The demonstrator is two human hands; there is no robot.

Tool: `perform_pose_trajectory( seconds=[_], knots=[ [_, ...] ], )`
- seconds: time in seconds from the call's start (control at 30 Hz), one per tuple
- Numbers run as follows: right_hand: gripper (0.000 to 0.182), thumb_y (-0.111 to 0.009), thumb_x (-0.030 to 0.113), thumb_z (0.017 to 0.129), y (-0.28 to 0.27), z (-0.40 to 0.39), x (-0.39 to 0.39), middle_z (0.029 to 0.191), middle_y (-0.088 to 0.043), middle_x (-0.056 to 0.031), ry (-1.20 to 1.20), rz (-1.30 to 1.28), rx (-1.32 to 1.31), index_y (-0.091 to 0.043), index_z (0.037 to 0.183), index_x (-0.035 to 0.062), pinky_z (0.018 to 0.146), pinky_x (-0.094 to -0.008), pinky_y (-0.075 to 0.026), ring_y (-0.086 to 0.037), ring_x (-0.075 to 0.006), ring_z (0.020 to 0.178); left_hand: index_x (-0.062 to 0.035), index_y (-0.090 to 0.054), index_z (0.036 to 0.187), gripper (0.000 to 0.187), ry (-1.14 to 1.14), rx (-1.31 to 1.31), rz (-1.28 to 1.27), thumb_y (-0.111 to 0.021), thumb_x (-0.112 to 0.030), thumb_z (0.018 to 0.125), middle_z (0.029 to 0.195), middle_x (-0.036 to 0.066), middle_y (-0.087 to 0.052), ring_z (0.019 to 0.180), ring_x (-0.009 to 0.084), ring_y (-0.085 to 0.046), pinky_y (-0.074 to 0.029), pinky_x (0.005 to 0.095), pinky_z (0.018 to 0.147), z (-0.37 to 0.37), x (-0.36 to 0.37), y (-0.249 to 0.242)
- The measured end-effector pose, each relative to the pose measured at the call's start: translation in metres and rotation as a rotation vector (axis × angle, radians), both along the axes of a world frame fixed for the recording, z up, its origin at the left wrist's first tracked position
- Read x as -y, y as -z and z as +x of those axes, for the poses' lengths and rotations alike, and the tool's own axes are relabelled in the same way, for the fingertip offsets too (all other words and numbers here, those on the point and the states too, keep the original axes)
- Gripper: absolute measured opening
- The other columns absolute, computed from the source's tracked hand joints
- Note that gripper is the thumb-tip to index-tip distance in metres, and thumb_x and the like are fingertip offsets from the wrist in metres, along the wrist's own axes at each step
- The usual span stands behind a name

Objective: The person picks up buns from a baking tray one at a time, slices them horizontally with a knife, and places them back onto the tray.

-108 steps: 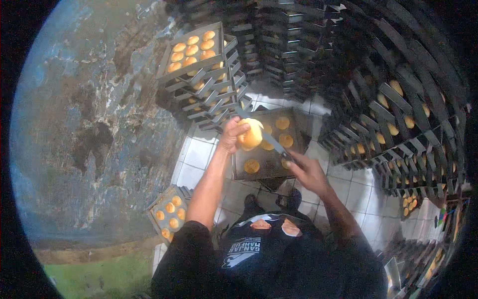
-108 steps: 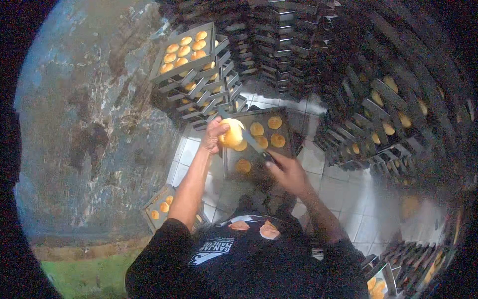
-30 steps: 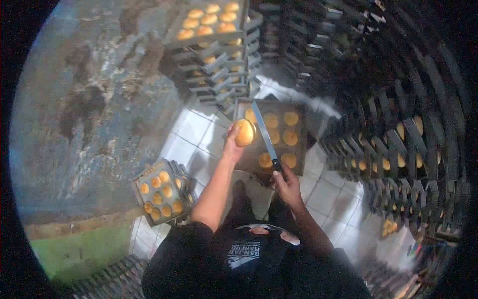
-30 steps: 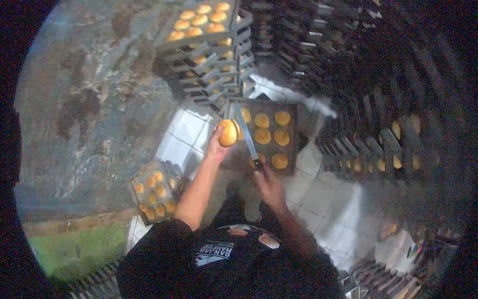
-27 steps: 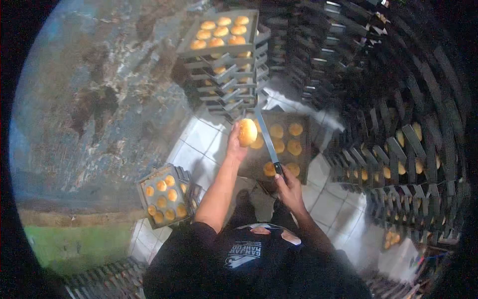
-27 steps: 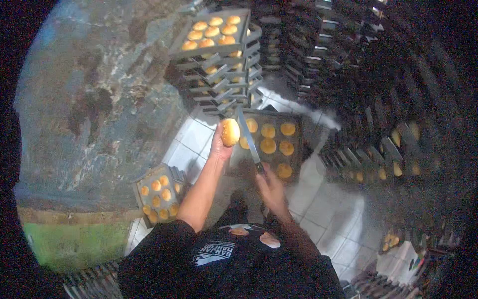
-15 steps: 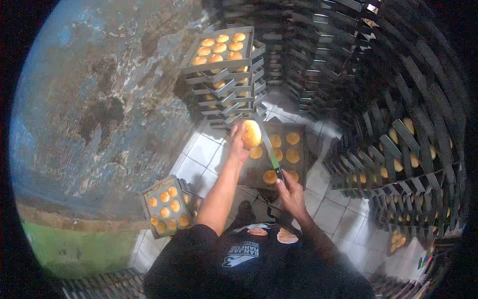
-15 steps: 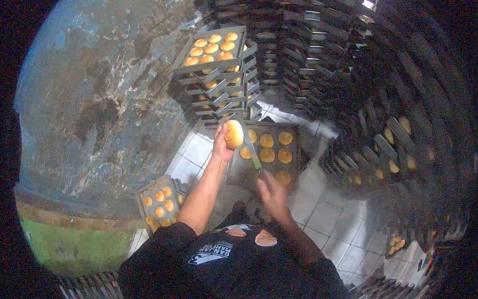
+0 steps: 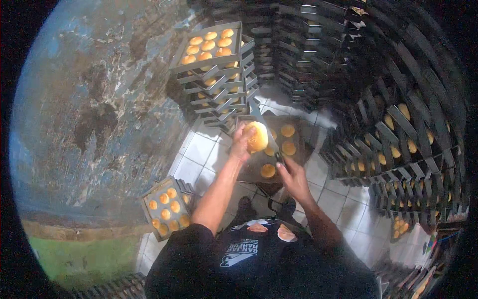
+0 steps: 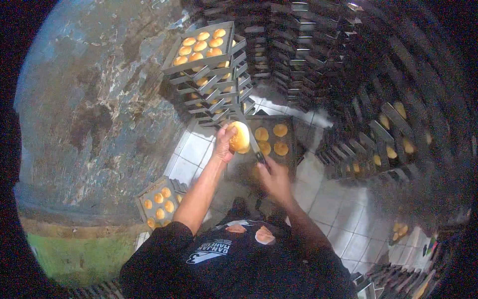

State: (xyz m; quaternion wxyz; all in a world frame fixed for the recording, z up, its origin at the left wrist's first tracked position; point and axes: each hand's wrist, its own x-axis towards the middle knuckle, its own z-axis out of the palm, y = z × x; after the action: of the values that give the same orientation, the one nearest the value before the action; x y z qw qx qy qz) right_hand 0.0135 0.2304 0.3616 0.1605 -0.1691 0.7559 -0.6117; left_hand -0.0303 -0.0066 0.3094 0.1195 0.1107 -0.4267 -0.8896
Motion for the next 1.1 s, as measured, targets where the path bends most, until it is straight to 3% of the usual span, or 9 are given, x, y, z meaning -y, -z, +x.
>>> perform_pose_trajectory(
  seconds=[0.13,0.23,0.27,0.4,0.53,0.63,0.73,0.97,1.1],
  knots=[
    [0.04,-0.06,0.024,0.099,-0.003,-0.021,0.006,0.096,-0.068,-0.0122,-0.04,0.183,0.037,-0.059,0.128,-0.0035,0.079,-0.031,-0.05,-0.063,-0.0159,0.085,-0.0086,-0.055,0.118,0.043,-0.023,-0.018,0.033,-0.079,-0.022,0.084,0.102,0.004,-0.066,0.089,0.0172,-0.068,-0.06,0.0353,0.077,-0.004,0.005,-0.007],
    [0.043,-0.062,0.023,0.098,0.013,0.006,-0.014,0.094,-0.069,-0.0119,-0.076,0.091,-0.429,-0.058,0.132,-0.003,0.077,-0.0305,-0.051,-0.063,-0.0145,0.08,-0.0089,-0.054,0.119,0.045,-0.051,-0.04,0.055,-0.08,-0.021,0.083,0.102,0.005,-0.066,0.089,0.0189,-0.068,-0.06,0.0368,0.077,-0.002,0.031,-0.013],
    [0.044,-0.062,0.022,0.098,0.015,0.023,-0.02,0.097,-0.07,-0.0114,-0.044,-0.004,-0.107,-0.056,0.134,-0.0027,0.079,-0.0319,-0.051,-0.063,-0.0159,0.084,-0.0085,-0.055,0.119,0.046,-0.008,-0.014,0.003,-0.08,-0.021,0.083,0.103,0.005,-0.066,0.09,0.0191,-0.068,-0.06,0.037,0.077,0.0,0.034,-0.011],
    [0.043,-0.061,0.027,0.098,-0.018,-0.003,0.006,0.089,-0.07,-0.0121,-0.049,0.08,-0.007,-0.059,0.136,0.0052,0.076,-0.0332,-0.052,-0.067,-0.0143,0.086,-0.0064,-0.056,0.12,0.046,0.06,0.035,0.025,-0.08,-0.02,0.083,0.106,0.007,-0.067,0.092,0.0197,-0.069,-0.061,0.0371,0.079,0.006,0.002,-0.003],
    [0.043,-0.06,0.026,0.098,-0.01,-0.016,0.014,0.089,-0.069,-0.0127,-0.057,0.126,-0.131,-0.059,0.135,0.0043,0.076,-0.0318,-0.052,-0.066,-0.014,0.083,-0.0055,-0.053,0.118,0.046,0.048,0.0,0.03,-0.079,-0.02,0.083,0.104,0.008,-0.066,0.091,0.0198,-0.069,-0.061,0.0377,0.077,0.003,0.009,-0.019],
    [0.046,-0.062,0.024,0.098,-0.011,0.012,-0.012,0.089,-0.068,-0.0077,-0.104,0.075,-0.074,-0.056,0.136,-0.0005,0.077,-0.0309,-0.05,-0.061,-0.0129,0.083,-0.0069,-0.05,0.117,0.048,0.023,-0.01,-0.002,-0.079,-0.023,0.083,0.101,0.008,-0.066,0.09,0.0199,-0.069,-0.061,0.0378,0.074,0.002,0.033,-0.018],
    [0.044,-0.062,0.024,0.098,0.0,0.022,-0.013,0.103,-0.072,-0.0193,-0.092,0.046,0.012,-0.057,0.136,0.0002,0.085,-0.0349,-0.051,-0.068,-0.0217,0.092,-0.0059,-0.055,0.116,0.044,0.062,0.057,-0.033,-0.078,-0.024,0.084,0.102,0.007,-0.066,0.09,0.0187,-0.068,-0.059,0.0346,0.079,0.014,0.029,-0.014],
    [0.045,-0.062,0.027,0.099,0.005,-0.01,0.015,0.102,-0.071,-0.0203,-0.098,0.119,-0.129,-0.057,0.135,0.0009,0.085,-0.0343,-0.051,-0.068,-0.0239,0.091,-0.0058,-0.058,0.113,0.041,0.038,0.082,0.001,-0.079,-0.024,0.084,0.103,0.007,-0.067,0.092,0.0187,-0.068,-0.058,0.0354,0.082,0.011,0.01,-0.001],
    [0.045,-0.061,0.027,0.099,0.018,0.02,-0.014,0.103,-0.072,-0.019,-0.127,0.093,0.091,-0.057,0.136,0.0024,0.085,-0.0345,-0.051,-0.068,-0.0228,0.09,-0.0077,-0.058,0.113,0.04,0.014,0.106,0.039,-0.079,-0.025,0.084,0.103,0.007,-0.067,0.094,0.02,-0.068,-0.058,0.0381,0.083,0.009,0.037,0.014]
  ],
)
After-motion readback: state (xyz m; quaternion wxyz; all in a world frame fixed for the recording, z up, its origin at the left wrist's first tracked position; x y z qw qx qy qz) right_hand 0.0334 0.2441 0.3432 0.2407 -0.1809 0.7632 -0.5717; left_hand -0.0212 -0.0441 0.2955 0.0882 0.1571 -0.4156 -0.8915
